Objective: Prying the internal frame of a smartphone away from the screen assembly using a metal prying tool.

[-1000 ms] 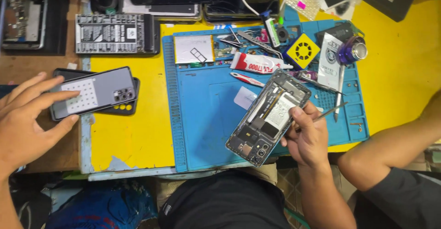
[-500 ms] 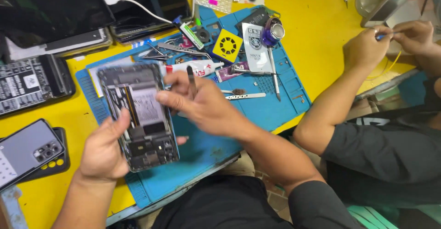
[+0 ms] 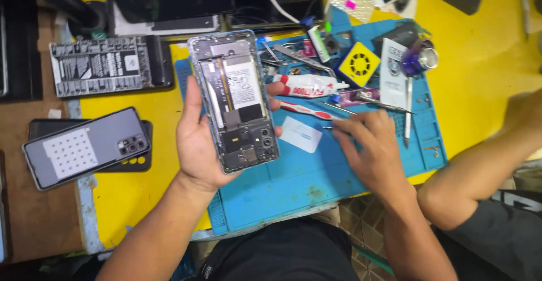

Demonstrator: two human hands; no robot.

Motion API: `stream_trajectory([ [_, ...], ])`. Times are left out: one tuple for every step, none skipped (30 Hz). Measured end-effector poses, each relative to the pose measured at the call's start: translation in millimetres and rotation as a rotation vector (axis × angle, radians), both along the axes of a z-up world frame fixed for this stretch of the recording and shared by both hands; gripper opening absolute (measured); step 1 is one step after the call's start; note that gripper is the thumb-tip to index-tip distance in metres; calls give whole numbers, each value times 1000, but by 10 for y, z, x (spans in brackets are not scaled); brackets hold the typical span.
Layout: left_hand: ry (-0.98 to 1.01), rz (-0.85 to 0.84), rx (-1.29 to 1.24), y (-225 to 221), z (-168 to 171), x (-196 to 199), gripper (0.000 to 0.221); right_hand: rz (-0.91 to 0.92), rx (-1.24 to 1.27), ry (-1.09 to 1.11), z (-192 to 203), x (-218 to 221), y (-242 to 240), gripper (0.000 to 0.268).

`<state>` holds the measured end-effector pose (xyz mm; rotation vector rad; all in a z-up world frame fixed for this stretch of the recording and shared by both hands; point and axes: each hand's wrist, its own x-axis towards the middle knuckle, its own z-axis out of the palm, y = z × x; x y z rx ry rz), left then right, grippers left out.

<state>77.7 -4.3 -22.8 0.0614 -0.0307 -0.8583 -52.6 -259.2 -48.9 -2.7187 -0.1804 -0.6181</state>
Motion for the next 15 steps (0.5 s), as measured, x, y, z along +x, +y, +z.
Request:
stream_trajectory([
  [-1, 12, 16, 22, -14, -8, 81, 10, -11, 73, -30, -59, 13, 23],
  [1, 17, 30, 35, -33, -24, 83, 13, -25, 148, -56, -145, 25, 27],
  [12, 26, 32, 71, -65, -42, 83, 23, -24, 158, -110, -157, 3, 27],
  [63, -31, -34, 91, -86, -42, 87, -12, -26, 144, -154, -166, -28, 27],
  [113, -87, -100, 103, -101, -44, 91, -46, -29, 130, -192, -178, -65, 27],
  [118, -89, -101, 106, -81, -52, 91, -47, -30, 135, -183, -163, -61, 27],
  [104, -55, -65, 106, -59, -60, 87, -38, -77, 141, -173, -147, -59, 20],
  [90, -21, -29, 104, -40, -68, 83, -28, -126, 148, -162, -134, -59, 13],
  [96, -23, -31, 116, -48, -61, 83, -30, -128, 154, -135, -129, -21, 13],
  [75, -8, -34, 129, -60, -60, 84, 5, -29, 170, -112, -120, 13, 15],
  [55, 6, -36, 142, -78, -60, 84, 39, 70, 186, -93, -112, 48, 17],
  [65, 11, -36, 144, -96, -59, 84, 43, 69, 197, -22, -128, 149, 17],
  [60, 24, -31, 143, -114, -58, 85, 9, 193, 232, 50, -143, 247, 17],
  [51, 33, -22, 139, -126, -49, 85, -29, 319, 264, 118, -157, 348, 17],
  [58, 34, -19, 133, -124, -54, 85, -29, 321, 271, 168, -151, 436, 17],
])
